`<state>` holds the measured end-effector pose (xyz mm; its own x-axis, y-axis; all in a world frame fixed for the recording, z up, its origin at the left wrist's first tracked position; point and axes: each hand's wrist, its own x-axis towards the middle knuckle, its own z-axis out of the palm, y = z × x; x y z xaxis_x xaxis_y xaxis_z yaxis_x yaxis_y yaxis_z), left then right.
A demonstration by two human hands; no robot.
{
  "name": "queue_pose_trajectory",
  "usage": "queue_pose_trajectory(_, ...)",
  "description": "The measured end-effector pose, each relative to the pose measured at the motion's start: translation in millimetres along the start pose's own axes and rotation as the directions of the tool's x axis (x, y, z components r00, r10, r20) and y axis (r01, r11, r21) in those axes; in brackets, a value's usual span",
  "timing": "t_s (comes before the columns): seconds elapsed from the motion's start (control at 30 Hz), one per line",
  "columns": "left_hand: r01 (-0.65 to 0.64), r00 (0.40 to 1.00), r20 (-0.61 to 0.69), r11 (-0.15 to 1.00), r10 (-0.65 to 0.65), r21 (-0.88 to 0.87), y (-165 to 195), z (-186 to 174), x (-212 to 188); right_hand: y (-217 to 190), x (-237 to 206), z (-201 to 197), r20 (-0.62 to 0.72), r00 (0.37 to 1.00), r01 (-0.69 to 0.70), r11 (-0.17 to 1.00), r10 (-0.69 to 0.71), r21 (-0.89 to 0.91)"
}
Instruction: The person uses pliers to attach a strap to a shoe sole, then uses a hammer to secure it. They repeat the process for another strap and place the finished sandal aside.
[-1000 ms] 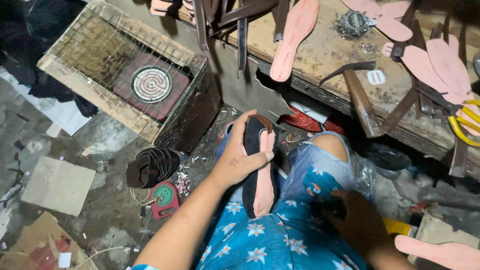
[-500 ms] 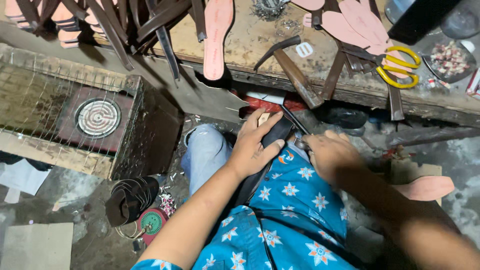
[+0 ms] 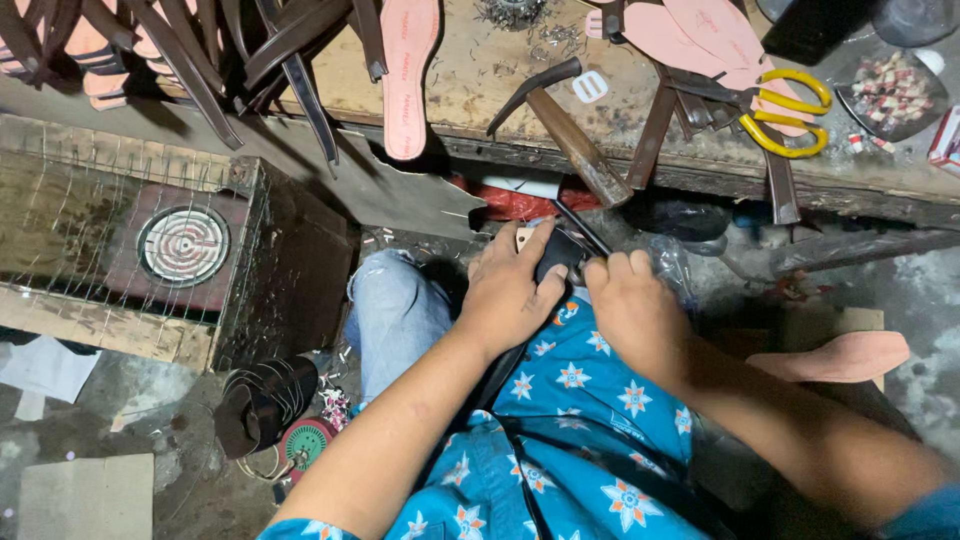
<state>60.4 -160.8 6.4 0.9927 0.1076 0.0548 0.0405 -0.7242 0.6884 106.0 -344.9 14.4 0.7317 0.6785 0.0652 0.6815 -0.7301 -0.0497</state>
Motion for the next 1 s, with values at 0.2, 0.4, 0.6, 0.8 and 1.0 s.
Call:
queue_pose_trajectory(0.2,0.080,0.996,0.015,0.989,-0.082,0.127,11,7,11,31,19,-8,-0.081,0.960,0.280,0.936,-0.269,0.212)
queue_pose_trajectory(0.4,-0.044,0.998,-0.044,0.998,0.046,0.048,7,6,7,19,9,0,0.130,0.991,0.016,0.993,-0.032,0.121)
queue_pose_trajectory(0.6,0.029,0.999,-0.025,1.000,-0.029,0.010,10,9,7,34,13,3,0.052,0.980,0.169,0.940,-0.193,0.296)
queue_pose_trajectory(0.8,-0.010,0.998,-0.067,0.999,0.008,-0.040,8,10,4,19,7,6,0.061,0.997,0.045,0.999,-0.045,0.003)
queue_pose_trajectory(1.0,0.031,0.999,-0.040,0.996,-0.034,-0.078,1,12,9,31,19,3,0.007,0.980,0.193,0.952,-0.201,0.238)
